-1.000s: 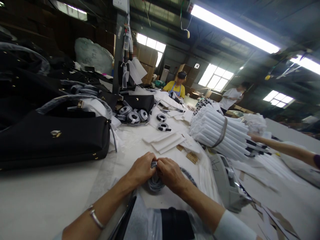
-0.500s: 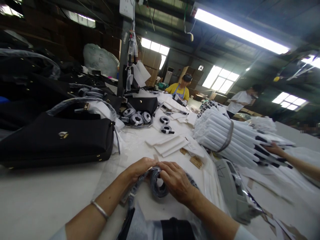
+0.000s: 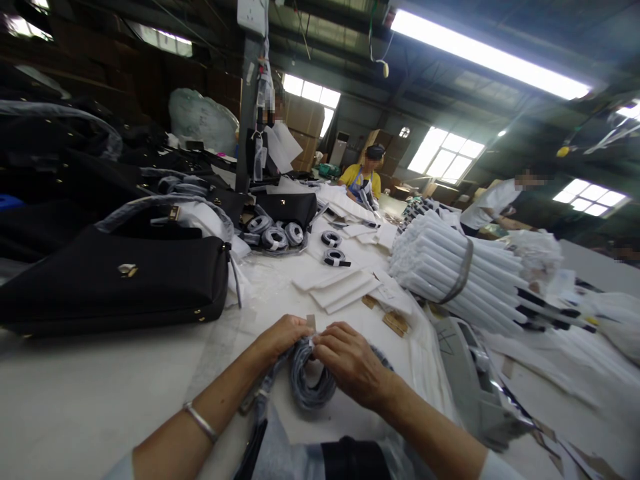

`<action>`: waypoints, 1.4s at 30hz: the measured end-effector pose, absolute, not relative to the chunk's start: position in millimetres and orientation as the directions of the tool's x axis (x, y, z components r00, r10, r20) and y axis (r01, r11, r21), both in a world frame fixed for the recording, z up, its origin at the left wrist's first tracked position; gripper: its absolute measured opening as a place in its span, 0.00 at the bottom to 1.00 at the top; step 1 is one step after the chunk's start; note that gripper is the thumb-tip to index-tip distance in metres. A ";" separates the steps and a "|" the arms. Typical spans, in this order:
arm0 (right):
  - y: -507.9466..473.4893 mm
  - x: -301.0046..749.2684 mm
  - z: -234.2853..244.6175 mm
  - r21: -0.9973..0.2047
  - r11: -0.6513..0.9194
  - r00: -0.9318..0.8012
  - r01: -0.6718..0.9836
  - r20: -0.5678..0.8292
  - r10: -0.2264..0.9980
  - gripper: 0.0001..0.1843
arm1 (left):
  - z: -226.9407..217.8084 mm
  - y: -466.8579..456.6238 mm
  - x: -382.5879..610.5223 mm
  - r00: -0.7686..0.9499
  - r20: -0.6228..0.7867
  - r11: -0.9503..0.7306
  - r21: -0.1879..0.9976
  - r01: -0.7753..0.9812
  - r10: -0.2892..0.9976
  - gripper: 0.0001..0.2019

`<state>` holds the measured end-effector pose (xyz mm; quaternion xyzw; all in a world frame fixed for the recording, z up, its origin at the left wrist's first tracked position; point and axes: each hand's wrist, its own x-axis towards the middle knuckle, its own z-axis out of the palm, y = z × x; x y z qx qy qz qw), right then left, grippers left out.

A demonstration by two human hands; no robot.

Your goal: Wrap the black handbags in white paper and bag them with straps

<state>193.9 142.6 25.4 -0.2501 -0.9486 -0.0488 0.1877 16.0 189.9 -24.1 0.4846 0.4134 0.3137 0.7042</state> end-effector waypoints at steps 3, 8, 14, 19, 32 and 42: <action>147.8 188.4 27.4 -0.174 0.782 -0.683 0.599 0.400 0.612 0.10 | -20.9 186.3 17.1 0.501 -0.272 0.336 0.941 -0.040 0.822 0.13; 158.3 181.9 29.3 -0.681 0.390 -0.290 0.620 0.264 0.920 0.04 | -17.8 185.8 16.1 0.517 -0.217 0.270 0.962 -0.028 0.828 0.19; 170.9 187.0 21.3 -0.899 -0.008 -0.164 0.437 -0.089 0.982 0.10 | -25.8 190.6 18.3 0.377 -0.125 0.128 0.992 0.016 0.918 0.13; 181.8 196.4 29.4 -0.941 -0.225 -0.295 0.251 -0.296 0.909 0.24 | -17.9 185.6 20.7 0.328 -0.112 0.104 0.994 0.043 0.938 0.12; 172.4 195.3 42.1 -0.921 -0.371 -0.363 0.119 -0.388 0.847 0.21 | 2.5 179.1 15.0 0.408 -0.139 0.148 0.989 0.011 0.902 0.13; 166.8 186.4 43.2 -0.927 -0.372 -0.272 0.055 -0.372 0.887 0.16 | 7.6 176.1 13.9 0.449 -0.208 0.243 0.970 -0.021 0.869 0.12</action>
